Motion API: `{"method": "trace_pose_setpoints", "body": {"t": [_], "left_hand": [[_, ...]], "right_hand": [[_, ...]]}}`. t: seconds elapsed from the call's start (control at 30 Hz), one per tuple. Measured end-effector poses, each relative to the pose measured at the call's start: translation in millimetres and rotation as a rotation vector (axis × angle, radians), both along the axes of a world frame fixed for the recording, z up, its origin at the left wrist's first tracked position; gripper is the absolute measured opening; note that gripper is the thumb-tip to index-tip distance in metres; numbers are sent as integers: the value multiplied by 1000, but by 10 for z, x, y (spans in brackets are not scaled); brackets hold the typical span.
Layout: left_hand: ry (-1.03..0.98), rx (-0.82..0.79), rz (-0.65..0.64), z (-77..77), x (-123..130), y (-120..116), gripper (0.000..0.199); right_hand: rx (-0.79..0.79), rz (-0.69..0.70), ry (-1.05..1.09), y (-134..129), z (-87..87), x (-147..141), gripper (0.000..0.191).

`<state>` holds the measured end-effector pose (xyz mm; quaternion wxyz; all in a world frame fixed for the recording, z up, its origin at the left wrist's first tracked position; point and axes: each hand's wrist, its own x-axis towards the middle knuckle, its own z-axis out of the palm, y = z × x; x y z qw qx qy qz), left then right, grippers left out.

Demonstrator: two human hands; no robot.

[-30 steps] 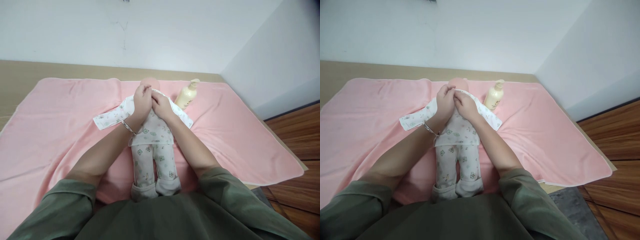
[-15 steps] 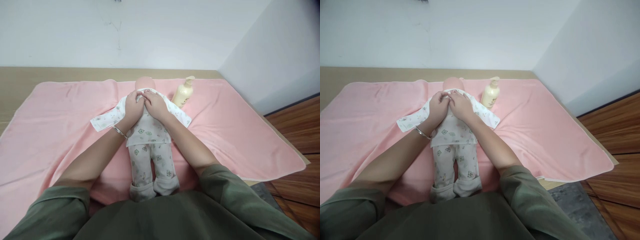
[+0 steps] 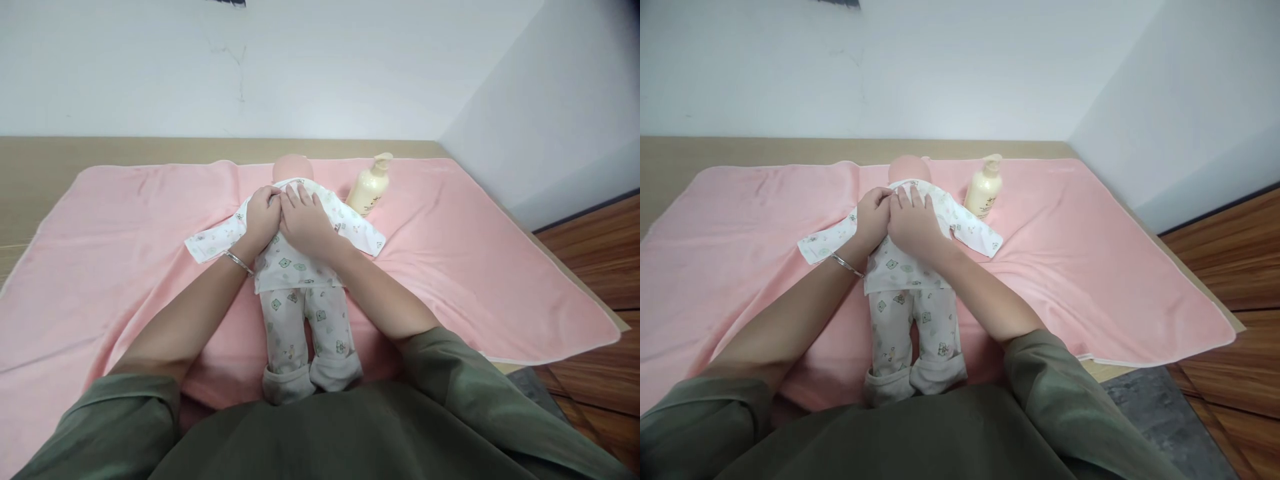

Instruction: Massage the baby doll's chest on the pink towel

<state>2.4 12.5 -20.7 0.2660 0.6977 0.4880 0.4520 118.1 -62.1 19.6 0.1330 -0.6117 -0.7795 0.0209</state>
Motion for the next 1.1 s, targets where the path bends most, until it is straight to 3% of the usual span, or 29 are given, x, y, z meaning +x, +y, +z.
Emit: {"method": "trace_pose_setpoints", "body": {"t": [0.13, 0.3, 0.43, 0.57, 0.7, 0.8, 0.97, 1.1], "left_hand": [[-33, -15, -17, -16, -22, 17, 19], [-5, 14, -14, -21, -17, 11, 20], [29, 23, -5, -12, -8, 3, 21], [32, 15, -2, -6, -12, -5, 21], [30, 10, -1, -24, -22, 3, 22], [34, 22, -4, -46, -20, 23, 26], [62, 22, 9, -46, -9, 35, 27], [38, 12, 7, -23, -23, 11, 26]], "right_hand": [[-33, 51, 23, -56, -23, -99, 69], [-87, 126, 151, 139, 21, 115, 71], [-122, 44, 161, 213, 77, 278, 65], [-173, -69, 60, 46, 121, 199, 71], [-123, 28, -55, -137, 103, 24, 72], [-121, 66, -15, -60, 69, 40, 70], [-137, -42, 108, 181, 68, 234, 65], [-104, -92, 68, 31, 84, 113, 64]]}}
